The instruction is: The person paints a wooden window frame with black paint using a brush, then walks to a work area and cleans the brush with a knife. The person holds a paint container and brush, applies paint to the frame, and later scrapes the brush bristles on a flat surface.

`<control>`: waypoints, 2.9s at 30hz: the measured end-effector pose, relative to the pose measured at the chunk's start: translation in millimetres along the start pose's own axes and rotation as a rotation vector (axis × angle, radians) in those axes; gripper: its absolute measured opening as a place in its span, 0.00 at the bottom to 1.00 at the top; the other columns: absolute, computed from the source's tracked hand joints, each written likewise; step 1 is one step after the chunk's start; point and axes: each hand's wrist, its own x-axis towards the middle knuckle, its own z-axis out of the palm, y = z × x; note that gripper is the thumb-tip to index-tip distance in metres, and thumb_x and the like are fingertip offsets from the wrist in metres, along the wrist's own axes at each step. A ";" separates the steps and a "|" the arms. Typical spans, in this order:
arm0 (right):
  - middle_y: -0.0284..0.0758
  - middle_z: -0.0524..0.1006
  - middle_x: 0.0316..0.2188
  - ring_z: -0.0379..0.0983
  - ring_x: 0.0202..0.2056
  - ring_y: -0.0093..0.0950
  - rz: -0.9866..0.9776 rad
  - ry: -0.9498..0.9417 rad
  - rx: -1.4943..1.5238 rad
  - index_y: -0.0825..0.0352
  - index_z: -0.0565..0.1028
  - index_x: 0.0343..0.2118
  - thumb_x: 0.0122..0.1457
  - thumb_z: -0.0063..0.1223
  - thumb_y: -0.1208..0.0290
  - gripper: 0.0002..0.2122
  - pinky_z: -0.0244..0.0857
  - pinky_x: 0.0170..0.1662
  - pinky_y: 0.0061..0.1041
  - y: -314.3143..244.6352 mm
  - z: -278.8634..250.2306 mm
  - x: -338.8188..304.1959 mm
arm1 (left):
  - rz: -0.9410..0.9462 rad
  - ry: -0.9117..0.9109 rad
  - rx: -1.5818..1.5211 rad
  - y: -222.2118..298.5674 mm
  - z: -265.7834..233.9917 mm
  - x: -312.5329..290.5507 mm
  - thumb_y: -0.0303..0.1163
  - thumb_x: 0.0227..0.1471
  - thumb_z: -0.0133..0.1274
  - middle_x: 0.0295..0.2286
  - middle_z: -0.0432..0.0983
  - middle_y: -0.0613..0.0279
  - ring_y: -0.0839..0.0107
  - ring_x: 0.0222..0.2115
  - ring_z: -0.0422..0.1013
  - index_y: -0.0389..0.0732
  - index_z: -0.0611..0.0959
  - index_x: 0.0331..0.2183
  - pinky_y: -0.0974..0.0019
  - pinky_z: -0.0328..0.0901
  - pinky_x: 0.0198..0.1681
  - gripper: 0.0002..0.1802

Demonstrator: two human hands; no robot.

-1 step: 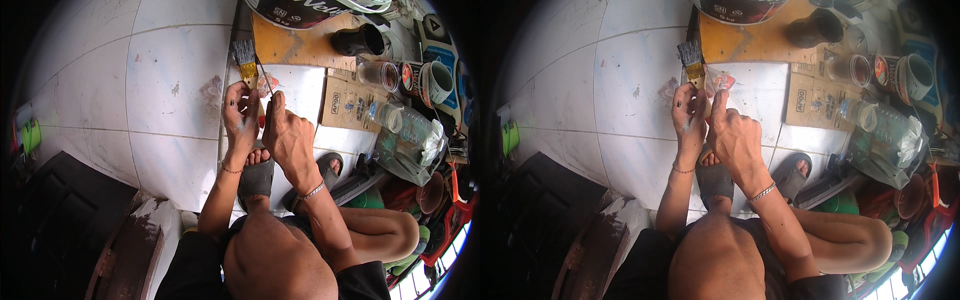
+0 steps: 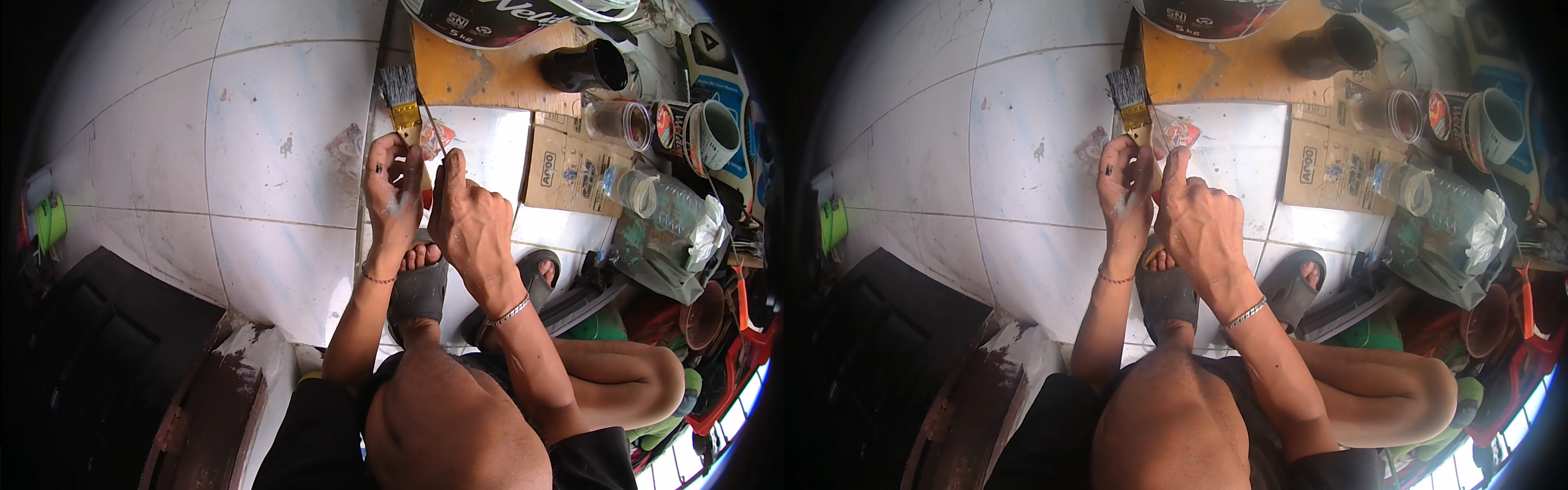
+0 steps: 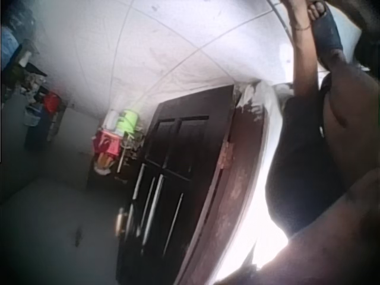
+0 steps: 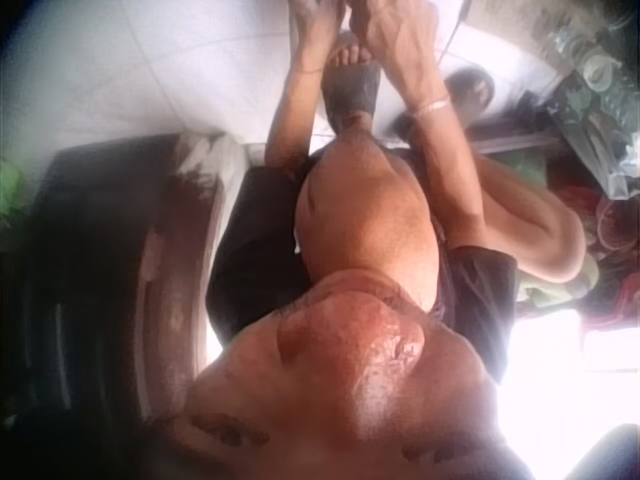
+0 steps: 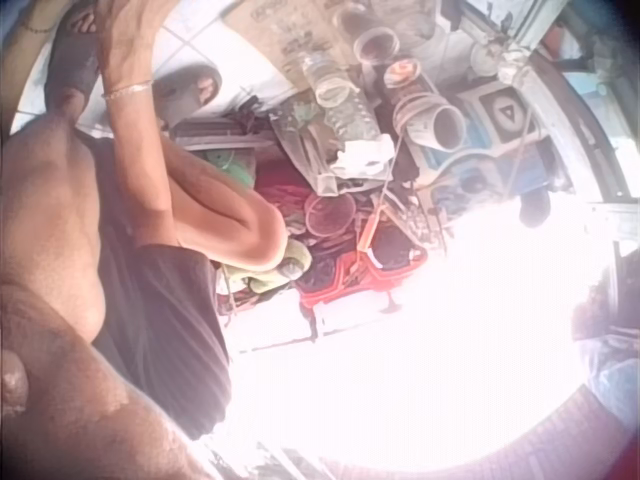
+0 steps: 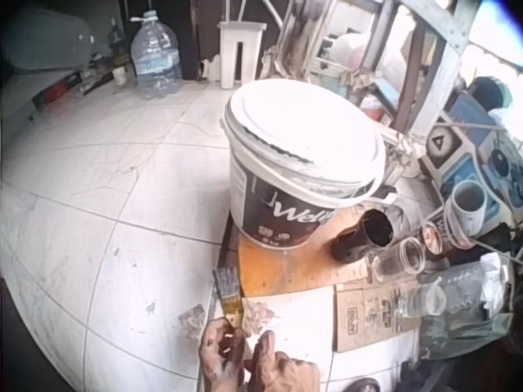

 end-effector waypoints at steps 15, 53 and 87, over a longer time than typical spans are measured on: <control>0.48 0.77 0.19 0.76 0.18 0.47 0.052 -0.041 0.011 0.78 0.61 0.54 0.58 0.49 0.71 0.23 0.66 0.19 0.42 2.1 -0.7 2.4 | 0.051 0.024 -0.008 9.5 4.1 9.3 0.32 0.65 0.49 0.36 0.76 0.61 0.80 0.33 0.69 0.35 0.73 0.46 0.75 0.64 0.39 0.12; 0.37 0.73 0.19 0.67 0.20 0.24 0.369 0.311 0.697 0.71 0.71 0.36 0.65 0.54 0.66 0.11 0.61 0.26 0.25 10.7 -12.0 -33.0 | 0.202 0.158 0.354 9.5 -10.5 -14.6 0.30 0.64 0.50 0.42 0.69 0.54 0.74 0.39 0.69 0.32 0.65 0.51 0.72 0.64 0.42 0.19; 0.41 0.78 0.39 0.76 0.28 0.38 -0.270 0.588 0.174 0.68 0.67 0.39 0.53 0.57 0.84 0.13 0.68 0.26 0.29 17.1 -4.4 52.7 | 0.362 0.111 0.604 44.3 -2.0 -34.9 0.22 0.56 0.53 0.34 0.63 0.61 0.73 0.31 0.64 0.33 0.75 0.46 0.69 0.62 0.35 0.15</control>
